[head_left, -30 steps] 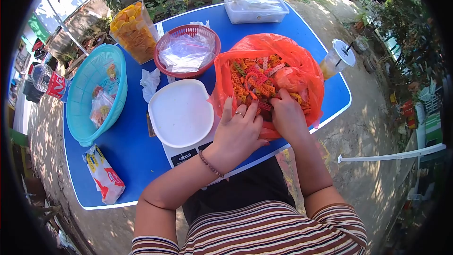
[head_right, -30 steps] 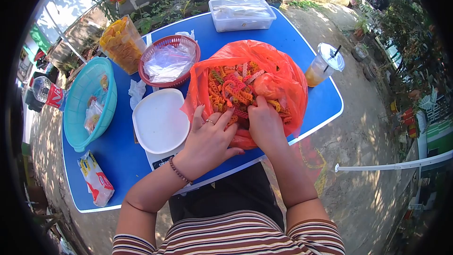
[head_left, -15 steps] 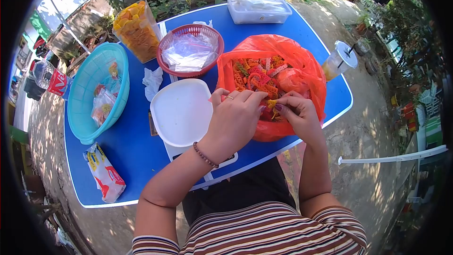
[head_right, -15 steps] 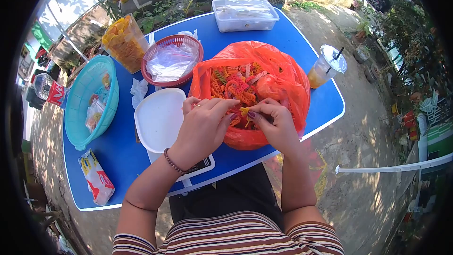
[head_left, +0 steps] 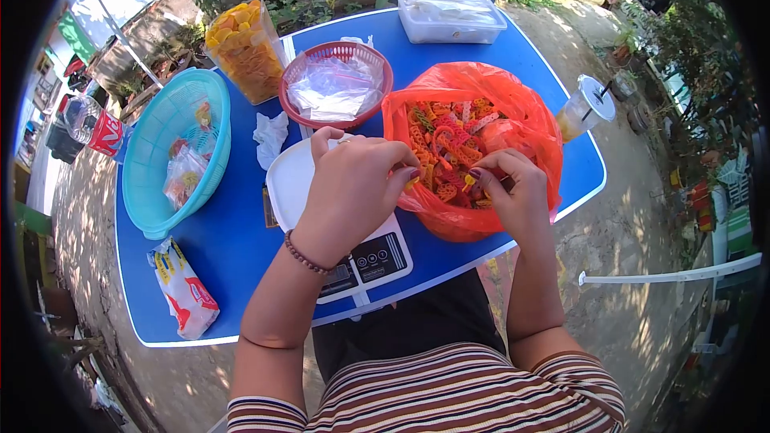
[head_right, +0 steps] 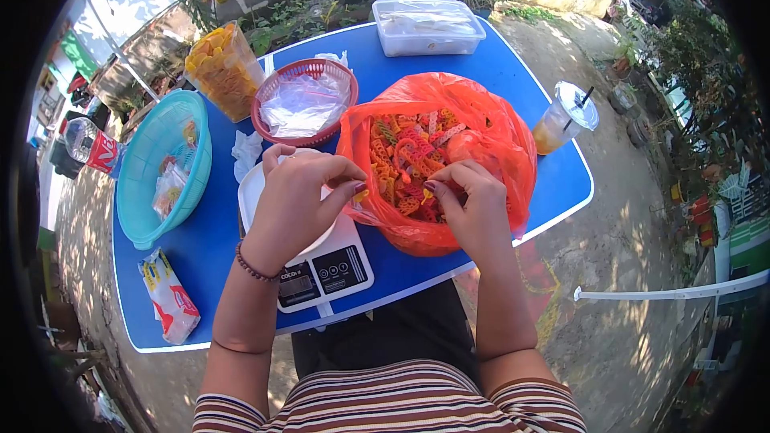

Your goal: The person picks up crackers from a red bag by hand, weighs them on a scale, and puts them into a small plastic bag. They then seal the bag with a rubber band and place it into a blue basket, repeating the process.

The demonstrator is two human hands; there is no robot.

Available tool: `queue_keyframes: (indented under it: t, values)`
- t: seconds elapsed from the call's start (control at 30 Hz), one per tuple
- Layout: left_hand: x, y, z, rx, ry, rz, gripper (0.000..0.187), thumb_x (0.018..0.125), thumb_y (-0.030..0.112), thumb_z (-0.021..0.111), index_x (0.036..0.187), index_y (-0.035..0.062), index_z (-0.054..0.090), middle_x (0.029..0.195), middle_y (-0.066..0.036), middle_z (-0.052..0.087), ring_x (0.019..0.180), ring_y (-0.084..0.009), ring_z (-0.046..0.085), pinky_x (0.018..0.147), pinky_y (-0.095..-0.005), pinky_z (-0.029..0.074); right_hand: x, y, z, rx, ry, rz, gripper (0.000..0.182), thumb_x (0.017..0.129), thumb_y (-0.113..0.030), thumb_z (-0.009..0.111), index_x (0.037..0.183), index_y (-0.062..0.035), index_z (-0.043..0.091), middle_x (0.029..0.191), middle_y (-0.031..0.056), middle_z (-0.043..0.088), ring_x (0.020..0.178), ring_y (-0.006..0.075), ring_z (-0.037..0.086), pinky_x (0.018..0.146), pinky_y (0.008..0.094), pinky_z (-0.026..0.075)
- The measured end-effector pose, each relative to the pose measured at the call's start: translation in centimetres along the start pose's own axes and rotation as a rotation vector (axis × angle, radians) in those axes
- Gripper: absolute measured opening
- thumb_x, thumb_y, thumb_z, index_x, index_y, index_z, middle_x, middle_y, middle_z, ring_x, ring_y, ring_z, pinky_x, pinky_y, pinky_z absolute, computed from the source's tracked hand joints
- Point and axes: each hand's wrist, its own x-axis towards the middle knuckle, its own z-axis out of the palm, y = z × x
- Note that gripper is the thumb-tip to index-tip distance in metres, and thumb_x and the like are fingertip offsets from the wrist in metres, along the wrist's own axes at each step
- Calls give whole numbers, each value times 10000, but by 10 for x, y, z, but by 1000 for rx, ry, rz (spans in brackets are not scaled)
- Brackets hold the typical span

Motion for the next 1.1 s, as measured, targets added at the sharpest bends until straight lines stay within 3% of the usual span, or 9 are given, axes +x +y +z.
queue_keyframes:
  t: [0.1,0.2,0.3,0.4,0.43,0.57,0.67,0.87,1.1]
  values:
    - [-4,-11,-19,3,-16,-50,82,903,206,742,879,135,777,805,-4,739,763,-145,673,969,-430,296,5,7,8,150,-35,-28,182,909,27,692,1086,17,731,936,87,690,764,125,636,682,268,502]
    - [-6,-19,-35,35,-79,-116,78,901,197,739,883,134,780,794,-1,745,771,-138,680,969,-420,288,11,-8,15,534,-166,175,209,922,63,648,1113,22,723,982,74,691,790,96,620,703,253,505]
    - [-11,-26,-52,61,-93,-142,80,896,193,735,875,135,787,789,3,759,755,-134,689,962,-412,284,16,-20,34,633,-237,-1,251,912,81,634,1141,18,714,1027,70,691,852,91,633,737,240,513]
    - [-16,-39,-62,106,-141,-213,87,845,208,767,855,123,785,783,-8,768,751,-138,705,934,-397,309,16,-40,59,511,-290,-68,269,892,83,648,1146,17,707,996,76,699,885,111,673,755,249,530]
    - [-17,-42,-64,143,-165,-239,97,828,214,776,846,119,784,783,-10,769,758,-141,710,913,-388,331,16,-50,73,598,-295,-30,211,874,72,669,1075,20,705,958,101,710,895,160,716,761,272,553]
    - [-14,-56,-68,245,-302,-357,116,736,216,815,803,124,792,781,-18,761,773,-194,728,705,-358,501,20,-80,98,216,-272,-229,87,855,69,665,925,18,673,874,157,688,811,296,713,721,364,565]
    - [-14,-66,-62,259,-345,-414,127,712,205,834,807,127,802,787,-45,753,770,-232,732,680,-352,559,19,-77,121,142,-241,-325,79,855,61,649,914,14,673,865,157,682,766,335,691,713,397,560]
    - [-4,-66,-55,275,-472,-586,81,736,178,823,810,145,817,780,-37,756,766,-224,734,690,-356,573,15,-86,131,-132,-246,-428,141,845,36,643,959,-29,696,920,124,691,938,331,630,852,415,542]
    - [-12,-69,-54,314,-264,-461,87,768,137,775,843,148,818,802,-29,767,791,-222,741,715,-349,581,17,-82,138,20,-261,-448,255,869,70,602,1114,14,644,1089,195,651,983,351,653,877,442,539]
